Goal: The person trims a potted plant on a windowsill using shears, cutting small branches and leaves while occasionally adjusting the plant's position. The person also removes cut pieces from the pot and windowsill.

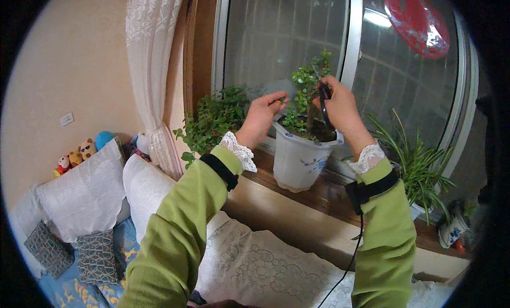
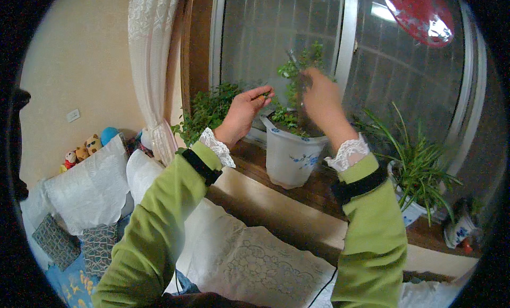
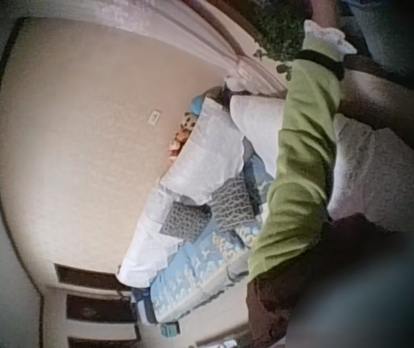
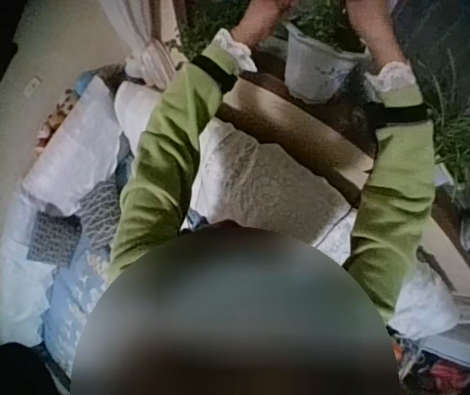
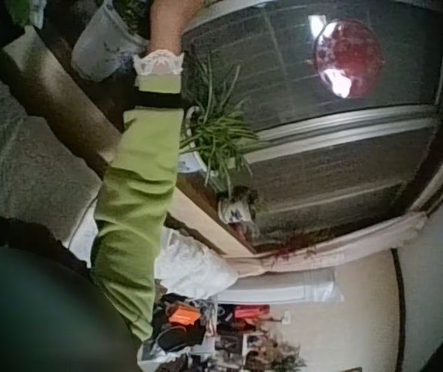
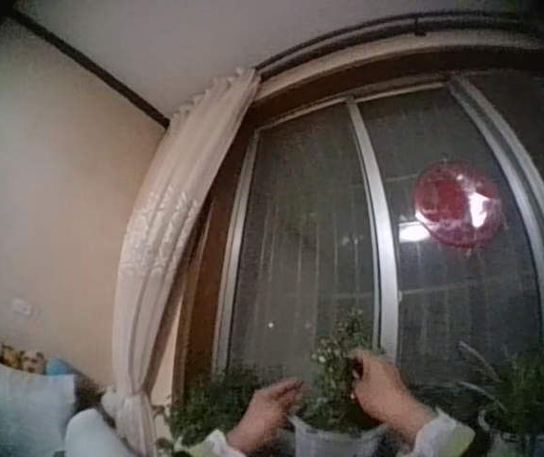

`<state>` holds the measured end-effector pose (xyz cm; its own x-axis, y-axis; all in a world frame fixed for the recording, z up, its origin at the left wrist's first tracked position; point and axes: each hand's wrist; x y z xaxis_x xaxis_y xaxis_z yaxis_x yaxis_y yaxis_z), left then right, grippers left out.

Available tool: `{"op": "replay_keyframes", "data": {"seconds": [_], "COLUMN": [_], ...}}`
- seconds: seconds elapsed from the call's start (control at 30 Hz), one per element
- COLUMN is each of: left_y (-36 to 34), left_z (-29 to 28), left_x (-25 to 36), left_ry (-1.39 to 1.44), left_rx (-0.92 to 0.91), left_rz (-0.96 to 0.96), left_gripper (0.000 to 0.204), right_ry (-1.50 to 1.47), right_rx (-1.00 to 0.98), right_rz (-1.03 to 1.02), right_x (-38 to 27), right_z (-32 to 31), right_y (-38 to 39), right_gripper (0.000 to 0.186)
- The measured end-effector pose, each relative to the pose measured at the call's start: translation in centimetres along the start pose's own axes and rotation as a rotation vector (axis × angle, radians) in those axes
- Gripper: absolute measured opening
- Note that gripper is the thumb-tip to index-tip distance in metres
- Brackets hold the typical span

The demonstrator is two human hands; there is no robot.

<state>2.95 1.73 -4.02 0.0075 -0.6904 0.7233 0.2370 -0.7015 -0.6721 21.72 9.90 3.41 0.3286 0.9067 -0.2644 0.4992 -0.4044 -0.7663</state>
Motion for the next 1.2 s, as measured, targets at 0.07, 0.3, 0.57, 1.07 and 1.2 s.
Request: {"op": "replay_keyframes", "data": {"seconds": [0.07, 0.3, 0.57, 1.07, 1.2], "left_y": [0.3, 1.0, 0.5, -2.2, -2.3], "left_z": [0.6, 2.7, 3.5, 3.1, 2.8], "left_x": [0.0, -0.2, -1.0, -4.0, -3.2], "left_ry": [0.014, 0.195, 0.143, -0.107, -0.044], "left_rx": [-0.04, -0.101, -0.122, -0.114, -0.16], "left_rz": [-0.018, -0.071, 0.007, -0.092, -0.187], "left_gripper": [0.037, 0.037, 0.045, 0.012, 0.011], "right_ry": [-0.096, -0.322, -0.577, -0.153, -0.222], "right_rx": [0.002, -0.133, -0.107, -0.077, -0.075], "right_rz": [-0.041, -0.08, 0.041, 0.028, 0.033], "right_x": [0.2, 0.9, 1.3, 3.5, 3.6], "right_z": [1.3, 3.2, 3.7, 5.1, 5.3], "right_y": [0.4, 1.6, 2.3, 2.1, 2.2], "right_gripper": [0.03, 0.037, 0.034, 0.042, 0.046]}}
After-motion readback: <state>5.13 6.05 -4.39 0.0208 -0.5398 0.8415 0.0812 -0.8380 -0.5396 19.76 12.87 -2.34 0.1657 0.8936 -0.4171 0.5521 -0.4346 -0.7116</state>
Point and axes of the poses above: each hand's wrist, its own y-axis away from the middle knuckle, its own z-axis out of the palm, x = y × z, and after that the axes turned 7 degrees about -x, right-handed
